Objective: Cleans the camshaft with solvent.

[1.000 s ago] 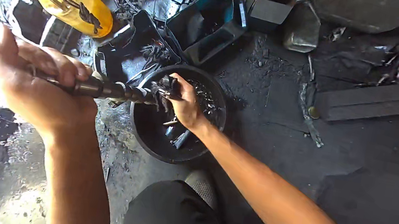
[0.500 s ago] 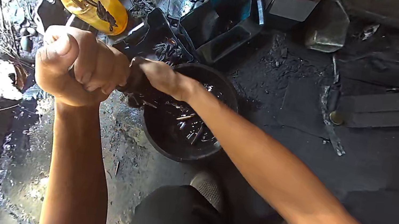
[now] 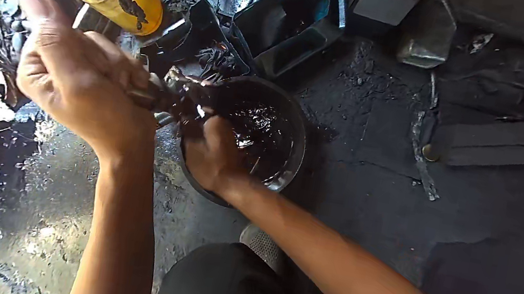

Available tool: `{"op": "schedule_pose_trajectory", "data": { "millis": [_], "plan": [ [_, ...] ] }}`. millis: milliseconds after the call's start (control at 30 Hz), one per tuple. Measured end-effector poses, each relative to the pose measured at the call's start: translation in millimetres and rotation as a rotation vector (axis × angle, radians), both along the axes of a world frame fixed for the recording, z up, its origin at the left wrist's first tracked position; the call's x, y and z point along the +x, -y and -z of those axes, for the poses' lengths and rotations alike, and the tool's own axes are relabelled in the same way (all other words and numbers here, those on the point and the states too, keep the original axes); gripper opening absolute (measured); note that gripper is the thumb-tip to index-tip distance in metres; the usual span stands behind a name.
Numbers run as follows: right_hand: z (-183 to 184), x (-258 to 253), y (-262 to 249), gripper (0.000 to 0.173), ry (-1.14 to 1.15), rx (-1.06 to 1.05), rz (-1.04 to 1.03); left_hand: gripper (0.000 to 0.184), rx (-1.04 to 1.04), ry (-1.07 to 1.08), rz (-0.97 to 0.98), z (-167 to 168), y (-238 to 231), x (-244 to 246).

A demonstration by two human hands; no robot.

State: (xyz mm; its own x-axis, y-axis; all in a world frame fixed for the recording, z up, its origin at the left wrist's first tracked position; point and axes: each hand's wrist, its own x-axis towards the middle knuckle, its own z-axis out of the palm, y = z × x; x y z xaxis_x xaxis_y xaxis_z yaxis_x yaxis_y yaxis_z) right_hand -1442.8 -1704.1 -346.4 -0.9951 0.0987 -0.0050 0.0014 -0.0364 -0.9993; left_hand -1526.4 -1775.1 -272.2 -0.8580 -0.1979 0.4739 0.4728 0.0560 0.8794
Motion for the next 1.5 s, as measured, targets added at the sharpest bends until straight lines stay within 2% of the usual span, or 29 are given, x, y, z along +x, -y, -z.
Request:
{"op": "schedule_pose_trajectory", "data": {
  "millis": [67,133,200,267,467,567,733,800,933,1033,1100,1200,1233,1300,1367,1500],
  "plan": [
    [9.7,6.5,11.3,0.043,-0.101,0.095,-0.03,0.05,0.004,0.027,-0.087,1.4,5.3,-1.4],
    [22.9,3.3,19.1,0.047,-0.188,0.21,-0.034,0.048,0.011,0.082,-0.096,3.8,17.3,1.1],
    [32.9,-5.8,22.9,0.044,-0.27,0.293,-0.024,0.049,0.019,0.136,-0.075,5.4,29.7,5.0],
    [40.6,-14.9,26.0,0.042,-0.333,0.269,-0.031,0.051,0.023,0.145,-0.052,5.1,38.8,7.0],
    [41.5,-54.7,5.3,0.04,-0.153,-0.081,-0.327,0.054,-0.037,0.046,0.152,5.8,54.8,10.9],
    [32.3,-69.1,-5.9,0.046,0.005,-0.225,-0.487,0.051,-0.048,0.011,0.278,9.3,58.9,14.1],
    [10.8,-82.2,-27.7,0.043,-0.034,0.019,-0.704,0.046,-0.076,-0.028,0.453,10.9,57.3,15.0],
    [20.8,-82.0,-23.4,0.039,-0.073,-0.009,-0.61,0.046,-0.053,-0.016,0.414,10.6,50.7,14.2],
    [42.6,-56.8,-34.1,0.032,-0.086,-0.338,-0.248,0.047,0.016,0.01,0.287,9.3,38.9,4.4],
    [46.9,-30.8,-45.1,0.033,-0.114,-0.366,-0.047,0.05,0.038,0.052,0.219,10.1,38.6,-7.8],
    [57.9,-18.3,-37.1,0.035,-0.158,-0.26,-0.023,0.049,0.057,0.085,0.138,10.8,38.8,-17.9],
    [84.0,-14.8,-4.3,0.069,-0.312,0.157,-0.023,0.042,0.09,0.096,0.061,17.4,45.6,-37.8],
    [88.9,-19.9,5.8,0.073,-0.333,0.278,0.03,0.041,0.102,0.115,0.051,21.0,46.8,-42.5],
    [96.8,-34.0,19.9,0.069,-0.322,0.424,0.09,0.048,0.128,0.184,0.031,29.5,46.9,-43.9],
    [109.2,-43.9,23.9,0.061,-0.319,0.479,0.103,0.05,0.14,0.262,0.015,40.1,49.3,-37.8],
    [113.4,-44.3,6.3,0.062,-0.36,0.468,-0.058,0.054,0.18,0.277,0.047,51.9,66.9,-31.9]
  ]
}}
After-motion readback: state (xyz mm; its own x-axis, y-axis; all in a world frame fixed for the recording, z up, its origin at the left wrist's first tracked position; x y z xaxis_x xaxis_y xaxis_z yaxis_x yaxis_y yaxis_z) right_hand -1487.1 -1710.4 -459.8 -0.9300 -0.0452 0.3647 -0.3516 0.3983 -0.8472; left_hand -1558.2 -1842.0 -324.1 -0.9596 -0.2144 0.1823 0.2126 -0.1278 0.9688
